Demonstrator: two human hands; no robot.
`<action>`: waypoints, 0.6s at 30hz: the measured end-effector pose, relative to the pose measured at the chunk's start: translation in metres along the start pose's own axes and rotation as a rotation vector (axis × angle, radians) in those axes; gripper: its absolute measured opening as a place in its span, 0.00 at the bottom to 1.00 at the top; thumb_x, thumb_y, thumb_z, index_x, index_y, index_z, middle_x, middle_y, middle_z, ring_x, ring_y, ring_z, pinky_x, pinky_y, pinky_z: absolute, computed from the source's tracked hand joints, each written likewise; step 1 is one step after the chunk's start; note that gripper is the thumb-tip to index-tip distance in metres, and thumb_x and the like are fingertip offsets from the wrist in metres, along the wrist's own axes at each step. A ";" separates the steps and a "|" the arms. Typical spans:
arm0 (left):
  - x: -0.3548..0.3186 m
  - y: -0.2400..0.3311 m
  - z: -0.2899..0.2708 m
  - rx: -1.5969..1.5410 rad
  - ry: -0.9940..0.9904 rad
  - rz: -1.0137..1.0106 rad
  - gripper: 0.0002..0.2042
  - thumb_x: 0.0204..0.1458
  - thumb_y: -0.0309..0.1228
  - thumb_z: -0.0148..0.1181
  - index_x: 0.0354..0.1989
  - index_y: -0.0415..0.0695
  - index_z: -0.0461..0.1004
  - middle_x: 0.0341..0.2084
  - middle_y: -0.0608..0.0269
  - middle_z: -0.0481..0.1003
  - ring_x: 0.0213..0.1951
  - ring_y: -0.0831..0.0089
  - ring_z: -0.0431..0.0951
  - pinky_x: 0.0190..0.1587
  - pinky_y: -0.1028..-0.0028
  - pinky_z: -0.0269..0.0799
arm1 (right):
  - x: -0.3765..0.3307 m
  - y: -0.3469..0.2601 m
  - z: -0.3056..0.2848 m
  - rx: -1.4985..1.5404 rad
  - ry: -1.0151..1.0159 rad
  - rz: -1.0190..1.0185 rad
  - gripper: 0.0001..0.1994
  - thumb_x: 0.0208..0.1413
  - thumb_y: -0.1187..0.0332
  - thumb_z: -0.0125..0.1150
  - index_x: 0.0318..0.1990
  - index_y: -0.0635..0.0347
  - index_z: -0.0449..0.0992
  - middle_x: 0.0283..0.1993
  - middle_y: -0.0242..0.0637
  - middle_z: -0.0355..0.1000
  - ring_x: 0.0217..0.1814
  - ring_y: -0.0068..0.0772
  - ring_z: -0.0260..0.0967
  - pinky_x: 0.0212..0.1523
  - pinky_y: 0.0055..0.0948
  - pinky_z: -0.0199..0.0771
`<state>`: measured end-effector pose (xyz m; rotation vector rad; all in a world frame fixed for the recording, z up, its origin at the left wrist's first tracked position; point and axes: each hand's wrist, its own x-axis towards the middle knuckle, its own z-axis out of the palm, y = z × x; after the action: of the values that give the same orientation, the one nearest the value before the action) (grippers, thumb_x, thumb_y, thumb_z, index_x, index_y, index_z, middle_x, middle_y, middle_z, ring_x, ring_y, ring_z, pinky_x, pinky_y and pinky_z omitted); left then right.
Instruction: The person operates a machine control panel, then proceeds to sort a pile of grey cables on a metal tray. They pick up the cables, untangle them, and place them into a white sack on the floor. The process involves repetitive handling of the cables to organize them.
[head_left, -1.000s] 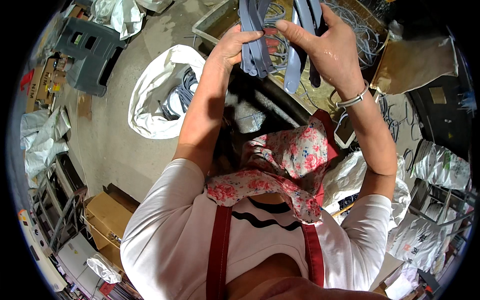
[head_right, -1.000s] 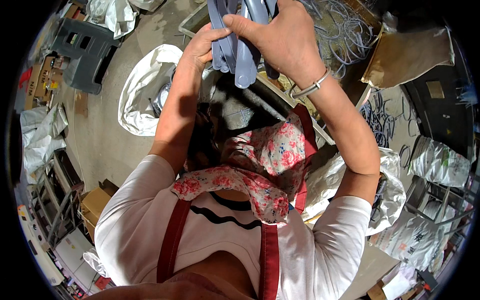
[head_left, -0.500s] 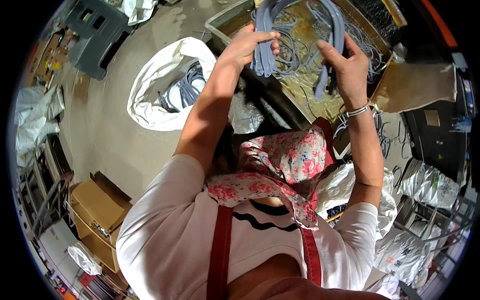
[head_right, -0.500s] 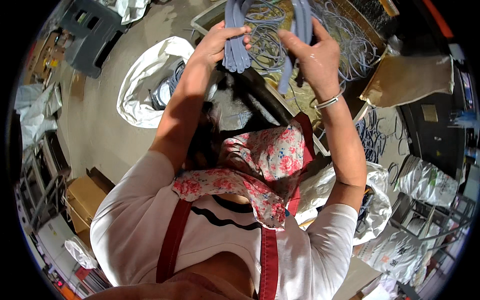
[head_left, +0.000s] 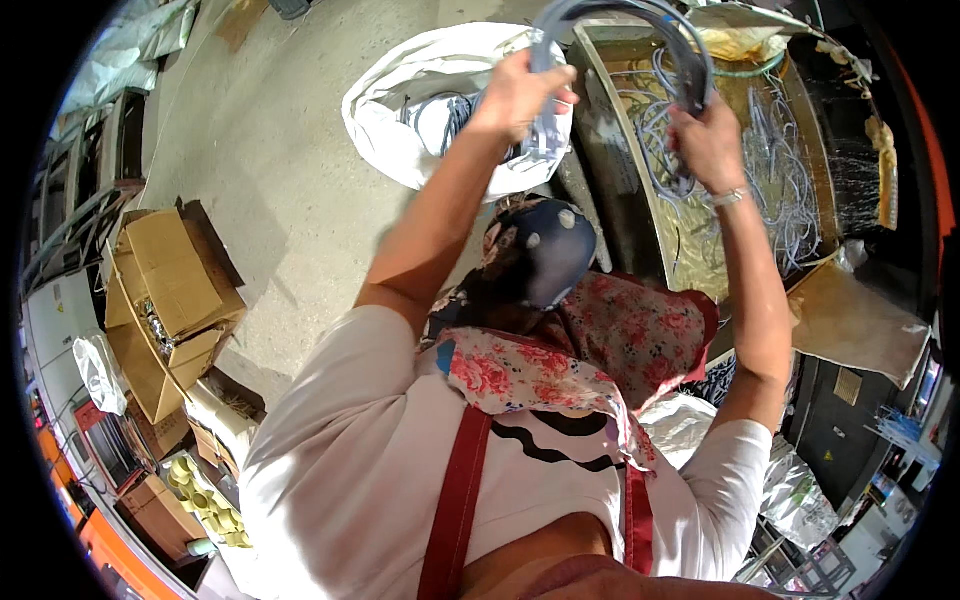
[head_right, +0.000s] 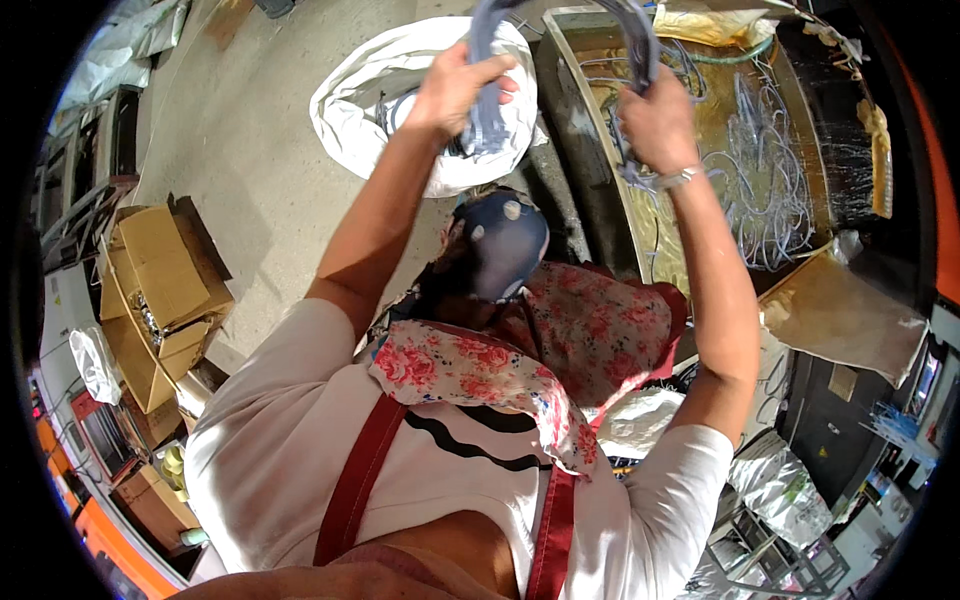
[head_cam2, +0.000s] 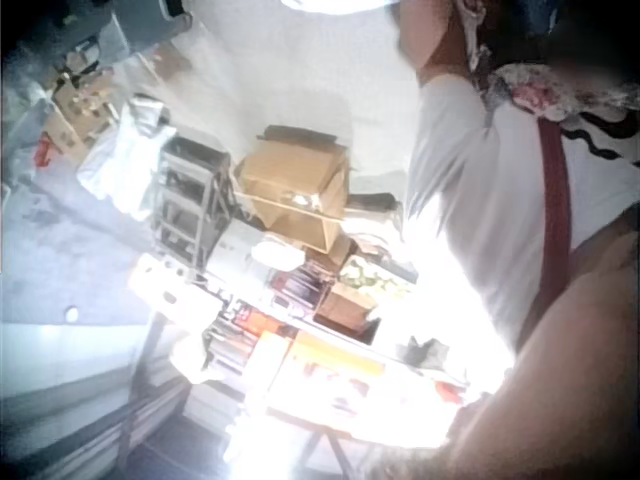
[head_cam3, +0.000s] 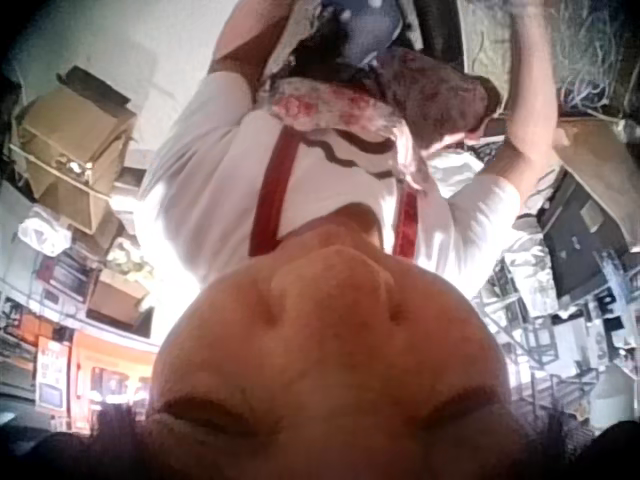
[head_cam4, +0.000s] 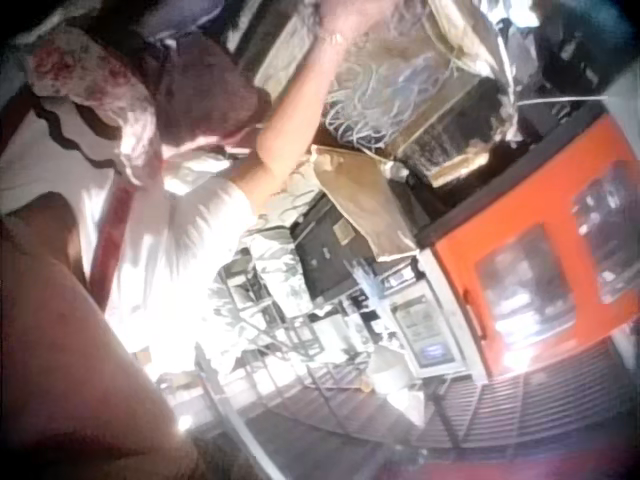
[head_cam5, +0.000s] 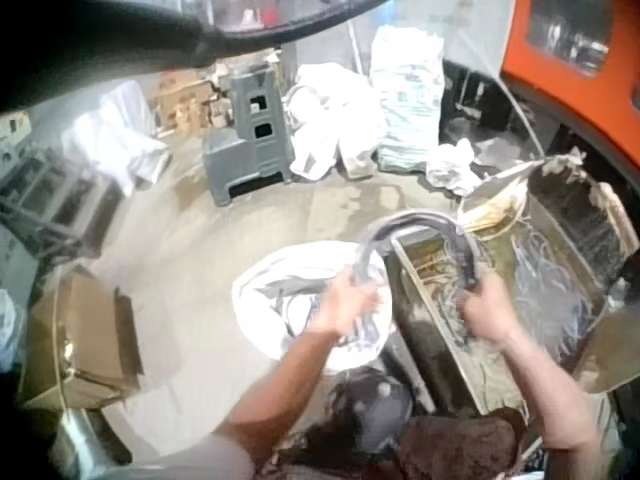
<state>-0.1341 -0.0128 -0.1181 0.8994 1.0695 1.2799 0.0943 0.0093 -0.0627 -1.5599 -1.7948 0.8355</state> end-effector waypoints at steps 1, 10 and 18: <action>0.005 -0.002 -0.022 0.102 0.010 0.033 0.16 0.46 0.28 0.60 0.41 0.34 0.65 0.30 0.52 0.73 0.27 0.73 0.75 0.31 0.78 0.75 | 0.008 -0.004 0.018 -0.075 0.007 -0.074 0.07 0.47 0.73 0.53 0.34 0.66 0.68 0.21 0.38 0.68 0.20 0.27 0.66 0.21 0.26 0.66; 0.008 0.048 -0.127 -0.533 -0.270 -0.143 0.16 0.48 0.27 0.56 0.46 0.37 0.65 0.32 0.53 0.73 0.23 0.74 0.72 0.25 0.74 0.70 | 0.042 -0.010 0.140 0.596 -0.357 0.049 0.09 0.49 0.80 0.48 0.40 0.70 0.67 0.30 0.41 0.72 0.26 0.28 0.70 0.28 0.24 0.75; 0.032 0.019 -0.115 0.407 -0.241 -0.369 0.08 0.44 0.24 0.61 0.31 0.38 0.69 0.19 0.61 0.70 0.20 0.77 0.71 0.21 0.79 0.69 | 0.061 0.107 0.166 -0.100 -0.192 0.256 0.54 0.31 0.43 0.69 0.55 0.83 0.49 0.54 0.66 0.57 0.58 0.52 0.58 0.56 0.33 0.60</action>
<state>-0.2502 0.0152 -0.1366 1.0676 1.2539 0.6400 0.0219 0.0696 -0.2465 -1.8563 -1.8167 1.0609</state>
